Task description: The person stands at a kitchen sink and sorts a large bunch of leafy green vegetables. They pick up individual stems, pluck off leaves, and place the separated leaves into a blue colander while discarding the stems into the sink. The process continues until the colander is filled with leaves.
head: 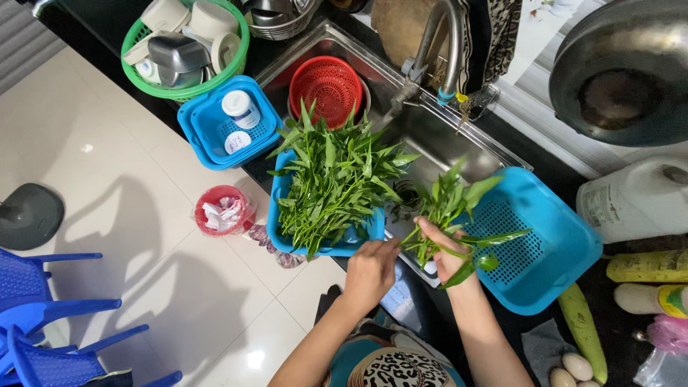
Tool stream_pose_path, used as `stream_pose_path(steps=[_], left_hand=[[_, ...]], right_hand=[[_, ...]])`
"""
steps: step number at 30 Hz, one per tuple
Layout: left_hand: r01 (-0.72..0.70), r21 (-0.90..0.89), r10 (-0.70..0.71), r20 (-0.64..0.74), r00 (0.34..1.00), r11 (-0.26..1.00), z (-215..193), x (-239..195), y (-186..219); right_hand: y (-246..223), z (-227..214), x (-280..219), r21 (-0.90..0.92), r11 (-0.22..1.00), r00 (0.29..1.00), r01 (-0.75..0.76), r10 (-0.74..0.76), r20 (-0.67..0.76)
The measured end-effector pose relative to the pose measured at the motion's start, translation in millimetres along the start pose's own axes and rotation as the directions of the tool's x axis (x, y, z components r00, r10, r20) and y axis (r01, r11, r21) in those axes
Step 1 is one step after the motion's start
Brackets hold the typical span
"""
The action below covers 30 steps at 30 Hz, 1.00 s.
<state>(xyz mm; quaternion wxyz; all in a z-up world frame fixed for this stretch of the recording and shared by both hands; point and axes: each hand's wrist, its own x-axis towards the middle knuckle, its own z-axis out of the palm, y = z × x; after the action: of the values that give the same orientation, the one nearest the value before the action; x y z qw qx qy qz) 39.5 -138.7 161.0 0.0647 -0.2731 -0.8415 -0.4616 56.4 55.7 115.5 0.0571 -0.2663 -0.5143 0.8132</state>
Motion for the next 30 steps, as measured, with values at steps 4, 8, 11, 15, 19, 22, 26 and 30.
stream_pose_path(steps=[4,8,11,15,19,22,26,30], left_hand=[[0.327,-0.180,-0.311,0.113,0.944,0.928,43,-4,-21],[0.607,-0.787,-0.573,0.449,0.685,0.108,77,13,-54],[0.567,-0.820,-0.631,0.404,0.662,0.070,90,22,-56],[0.547,-0.758,-0.579,0.282,0.765,0.354,96,31,-45],[0.419,-0.780,-0.424,0.219,0.879,0.465,118,27,-46],[0.534,-0.727,-0.492,0.306,0.815,0.432,135,17,-54],[0.334,-0.293,-0.355,-0.020,0.935,0.896,121,20,-39],[0.019,0.247,0.006,-0.098,0.995,0.969,60,31,-16]], right_hand=[[4,-14,-2,0.011,0.998,0.998,0.055,-0.055,-0.016],[4,-19,-10,-0.055,0.989,0.983,0.136,-0.142,-0.114],[7,-29,-9,-0.067,0.988,0.977,0.138,-0.147,-0.152],[16,-53,0,-0.219,0.961,0.975,0.172,-0.197,-0.101],[29,-58,9,-0.213,0.960,0.981,0.184,-0.193,-0.024],[18,-54,15,-0.102,0.968,0.939,0.229,-0.248,-0.237],[-23,-49,17,-0.032,0.944,0.870,0.329,-0.317,-0.379],[-36,-38,9,-0.085,0.952,0.892,0.293,-0.304,-0.335]])
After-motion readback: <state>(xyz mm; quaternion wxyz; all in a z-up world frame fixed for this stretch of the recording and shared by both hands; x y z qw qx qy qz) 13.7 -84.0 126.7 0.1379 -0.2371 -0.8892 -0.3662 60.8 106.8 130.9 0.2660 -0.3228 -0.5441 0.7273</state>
